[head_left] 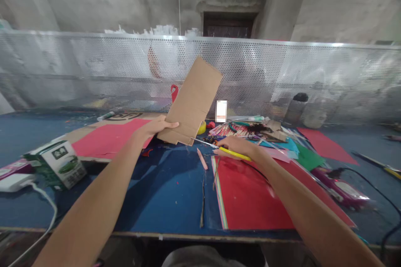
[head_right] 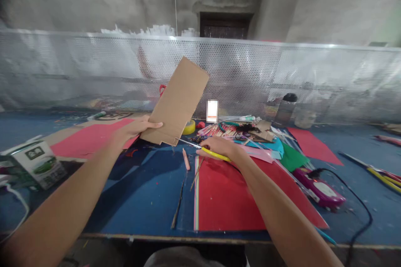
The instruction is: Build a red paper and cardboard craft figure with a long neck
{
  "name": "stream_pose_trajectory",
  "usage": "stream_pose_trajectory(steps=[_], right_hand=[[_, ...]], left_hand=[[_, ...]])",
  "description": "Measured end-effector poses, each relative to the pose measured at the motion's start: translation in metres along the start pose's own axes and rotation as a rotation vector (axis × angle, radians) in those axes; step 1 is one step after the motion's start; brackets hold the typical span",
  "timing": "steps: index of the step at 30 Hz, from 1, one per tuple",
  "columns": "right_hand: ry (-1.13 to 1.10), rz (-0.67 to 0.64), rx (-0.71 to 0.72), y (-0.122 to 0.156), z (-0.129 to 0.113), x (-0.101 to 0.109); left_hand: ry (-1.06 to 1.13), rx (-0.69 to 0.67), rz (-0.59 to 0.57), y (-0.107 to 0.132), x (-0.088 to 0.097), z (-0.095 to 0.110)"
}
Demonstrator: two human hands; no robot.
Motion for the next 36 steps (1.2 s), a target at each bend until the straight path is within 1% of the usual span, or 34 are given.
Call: stream_pose_trajectory(steps=[4, 8, 10, 13, 14, 17, 19, 20, 22, 24, 26, 29, 32, 33, 34, 36], right_hand=[[0.018, 0.006, 0.006, -0.005, 0.006, -0.005], [0.006, 0.008, 0.003, -0.006, 0.006, -0.005], [0.011, 0.001, 0.004, -0.005, 0.004, -0.005], [0.026, 0.003, 0.005, -0.004, 0.000, -0.004], [0.027, 0.003, -0.002, -0.003, -0.001, -0.004], [0.048, -0.014, -0.037, 0.001, 0.000, -0.004], [0.093, -0.053, -0.051, 0.004, 0.000, -0.006], [0.120, -0.075, -0.058, 0.005, 0.000, -0.007], [0.168, -0.103, -0.085, 0.009, 0.001, -0.008], [0.197, -0.102, -0.120, 0.013, 0.001, -0.005], [0.209, -0.106, -0.143, 0.018, -0.001, -0.003], [0.198, -0.150, -0.138, 0.025, -0.008, -0.001], [0.096, -0.206, -0.129, 0.032, -0.012, 0.001], [0.034, -0.184, -0.134, 0.032, -0.012, 0.006], [-0.046, -0.126, -0.141, 0.031, -0.012, 0.013], [-0.280, 0.079, -0.143, 0.027, -0.011, 0.032]], left_hand=[[-0.036, 0.036, -0.042, 0.000, -0.003, -0.002], [-0.051, 0.025, -0.143, -0.001, -0.014, -0.001], [-0.054, 0.018, -0.142, -0.001, -0.015, 0.001], [-0.076, 0.049, -0.080, 0.002, -0.011, 0.000], [-0.080, 0.057, -0.080, 0.003, -0.011, 0.000], [-0.055, 0.035, -0.150, 0.006, -0.018, 0.004], [-0.029, 0.012, -0.179, 0.005, -0.019, 0.006], [-0.021, 0.008, -0.167, 0.003, -0.017, 0.005], [-0.010, -0.003, -0.108, -0.001, -0.008, 0.005], [0.016, -0.036, -0.046, -0.004, 0.000, 0.008], [0.056, -0.067, 0.002, -0.005, 0.004, 0.012], [0.117, -0.092, 0.023, -0.003, 0.001, 0.016], [0.186, -0.133, -0.006, 0.001, -0.010, 0.023], [0.214, -0.142, -0.021, 0.002, -0.015, 0.024], [0.244, -0.147, -0.039, 0.003, -0.020, 0.026], [0.289, -0.153, -0.086, 0.005, -0.034, 0.030]])
Point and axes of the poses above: each hand's wrist, its own y-axis away from the middle knuckle, its own x-axis out of the back of the hand, z = x × y, the point moved 10 cm from there along -y, towards the middle knuckle, and after that the axes turned 6 degrees about -y, right-handed, at the moved point
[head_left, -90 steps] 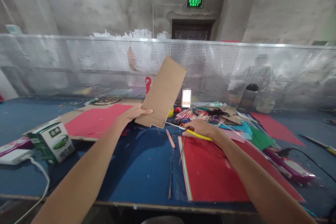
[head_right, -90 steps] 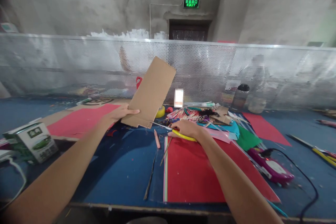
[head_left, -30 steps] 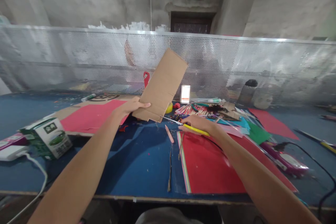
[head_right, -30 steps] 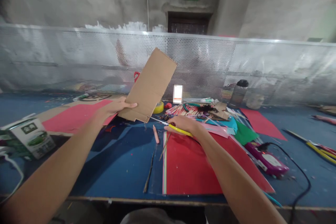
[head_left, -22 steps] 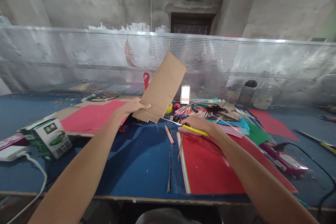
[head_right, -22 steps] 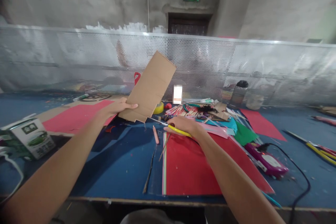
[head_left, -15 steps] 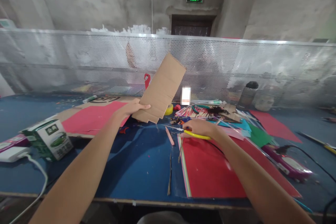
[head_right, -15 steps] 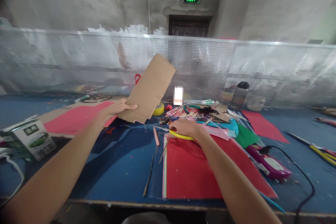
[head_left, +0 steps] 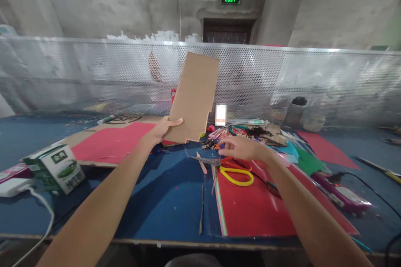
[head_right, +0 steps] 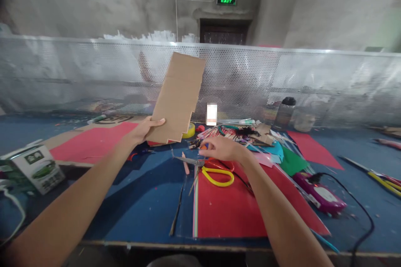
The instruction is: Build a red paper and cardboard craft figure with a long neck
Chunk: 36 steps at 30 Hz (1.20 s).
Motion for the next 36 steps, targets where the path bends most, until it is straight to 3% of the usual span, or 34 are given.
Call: stream_pose_trajectory(steps=[4, 7, 9, 11, 16, 21, 28, 31, 36], right_hand=[[-0.686, 0.352, 0.027, -0.008, 0.006, 0.023], [-0.983, 0.610, 0.069, -0.006, 0.022, 0.038], [-1.001, 0.779, 0.090, 0.003, 0.036, 0.055], [-0.875, 0.931, 0.033, 0.017, 0.055, 0.076], [-0.583, 1.160, -0.220, 0.053, 0.105, 0.120], [-0.460, 1.133, -0.282, 0.060, 0.120, 0.131], [0.056, 1.033, -0.432, 0.067, 0.089, 0.132], [0.067, 0.983, -0.437, 0.065, 0.092, 0.131], [-0.046, 0.852, -0.373, 0.048, 0.120, 0.123]], left_hand=[[-0.004, 0.032, -0.188, 0.007, -0.047, -0.002], [-0.057, 0.021, -0.332, 0.013, -0.082, -0.001], [-0.111, -0.029, -0.338, 0.012, -0.093, 0.001], [-0.309, -0.057, -0.298, 0.007, -0.094, -0.003], [-1.233, -0.164, -0.151, -0.001, -0.094, -0.018], [-1.510, -0.175, -0.129, 0.002, -0.112, -0.030], [-1.581, -0.217, -0.143, 0.002, -0.125, -0.035], [-1.590, -0.214, -0.146, 0.002, -0.126, -0.038], [-1.595, -0.214, -0.159, -0.001, -0.127, -0.040]])
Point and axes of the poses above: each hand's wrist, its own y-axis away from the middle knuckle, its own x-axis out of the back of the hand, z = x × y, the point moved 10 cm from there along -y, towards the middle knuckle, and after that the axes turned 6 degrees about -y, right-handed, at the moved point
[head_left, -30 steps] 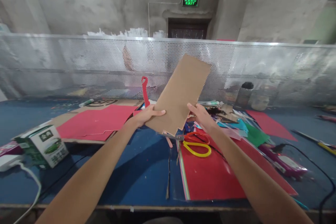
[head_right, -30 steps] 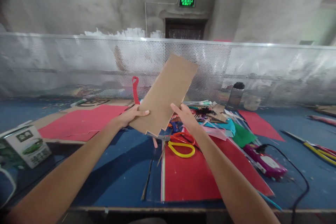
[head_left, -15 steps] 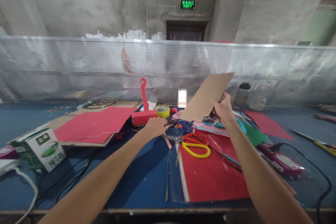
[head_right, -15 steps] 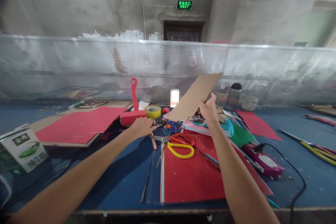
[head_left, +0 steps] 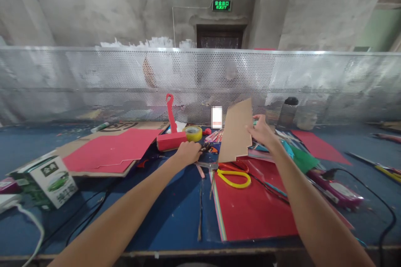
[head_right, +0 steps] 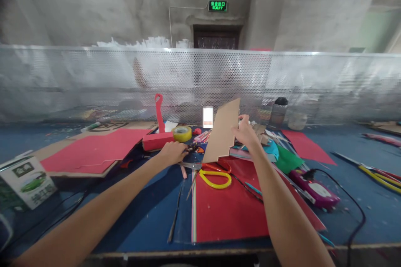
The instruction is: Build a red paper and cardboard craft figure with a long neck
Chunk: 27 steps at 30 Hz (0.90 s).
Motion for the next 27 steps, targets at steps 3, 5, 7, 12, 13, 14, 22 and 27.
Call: stream_pose_trajectory(steps=[3, 5, 7, 12, 13, 14, 22, 27], right_hand=[[-0.090, -0.009, -0.006, -0.007, 0.013, -0.005], [-0.155, 0.015, -0.015, -0.009, 0.016, -0.004], [-0.206, 0.018, -0.040, -0.006, 0.015, -0.003], [-0.241, -0.074, -0.096, 0.009, -0.003, -0.010], [-0.246, -0.106, -0.098, 0.012, -0.007, -0.013], [-0.249, -0.137, -0.103, 0.015, -0.010, -0.016], [-0.135, -0.330, -0.173, 0.019, -0.003, -0.034], [0.120, -0.423, -0.097, 0.023, -0.009, -0.030]], left_hand=[[-0.001, 0.012, -0.004, -0.003, -0.001, -0.003], [0.002, 0.026, -0.007, -0.004, -0.001, -0.005], [0.004, 0.035, -0.007, -0.005, 0.000, -0.006], [0.002, 0.028, 0.000, -0.007, 0.001, -0.005], [0.002, 0.027, 0.003, -0.007, 0.002, -0.005], [0.001, 0.028, 0.006, -0.008, 0.002, -0.004], [-0.030, 0.036, 0.001, -0.006, 0.007, 0.005], [-0.035, 0.033, 0.017, -0.006, 0.008, 0.007]])
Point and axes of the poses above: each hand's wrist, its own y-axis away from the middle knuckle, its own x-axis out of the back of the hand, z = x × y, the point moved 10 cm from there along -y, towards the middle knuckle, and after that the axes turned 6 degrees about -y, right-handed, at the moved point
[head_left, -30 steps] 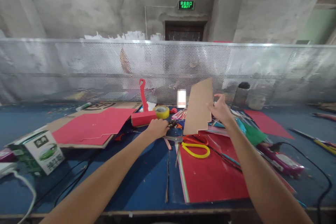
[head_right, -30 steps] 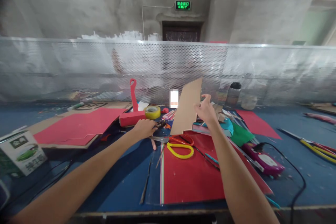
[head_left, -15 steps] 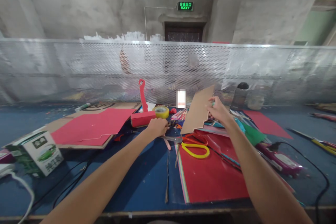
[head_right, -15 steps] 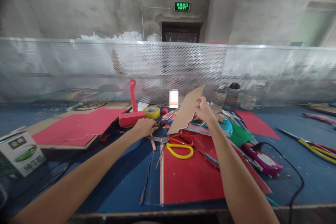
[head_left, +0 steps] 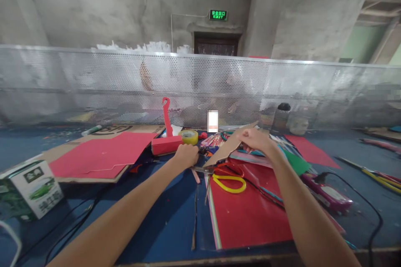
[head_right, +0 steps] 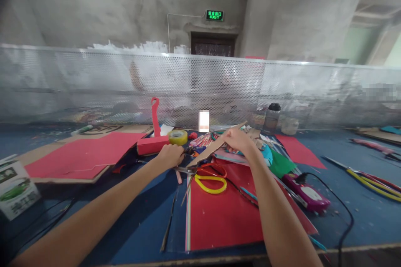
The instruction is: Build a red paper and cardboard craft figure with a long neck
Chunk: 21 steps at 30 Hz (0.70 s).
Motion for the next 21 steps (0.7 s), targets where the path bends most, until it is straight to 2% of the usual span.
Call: stream_pose_trajectory(steps=[3, 7, 9, 11, 12, 14, 16, 18, 21], right_hand=[[0.090, -0.056, -0.007, 0.011, -0.010, -0.003], [0.182, -0.266, -0.096, 0.030, -0.012, -0.022], [0.248, -0.363, -0.110, 0.039, -0.012, -0.030], [0.321, -0.405, -0.072, 0.043, -0.017, -0.036], [0.332, -0.415, -0.034, 0.044, -0.021, -0.041], [0.280, -0.433, 0.098, 0.045, -0.039, -0.056], [0.154, -0.433, 0.329, 0.048, -0.070, -0.074], [0.066, -0.325, 0.559, 0.051, -0.100, -0.080], [0.015, -0.209, 0.707, 0.054, -0.119, -0.086]], left_hand=[[0.005, 0.000, 0.017, -0.001, 0.000, 0.000], [0.022, 0.007, 0.036, -0.002, 0.004, -0.003], [0.048, 0.022, 0.055, 0.000, 0.011, -0.007], [0.142, 0.000, 0.090, 0.004, 0.021, -0.008], [0.225, -0.046, 0.109, 0.007, 0.028, -0.006], [0.442, -0.226, 0.127, 0.017, 0.042, 0.005], [0.644, -0.388, 0.091, 0.028, 0.053, 0.014], [0.777, -0.448, 0.042, 0.035, 0.056, 0.016], [0.906, -0.462, -0.015, 0.036, 0.052, 0.015]])
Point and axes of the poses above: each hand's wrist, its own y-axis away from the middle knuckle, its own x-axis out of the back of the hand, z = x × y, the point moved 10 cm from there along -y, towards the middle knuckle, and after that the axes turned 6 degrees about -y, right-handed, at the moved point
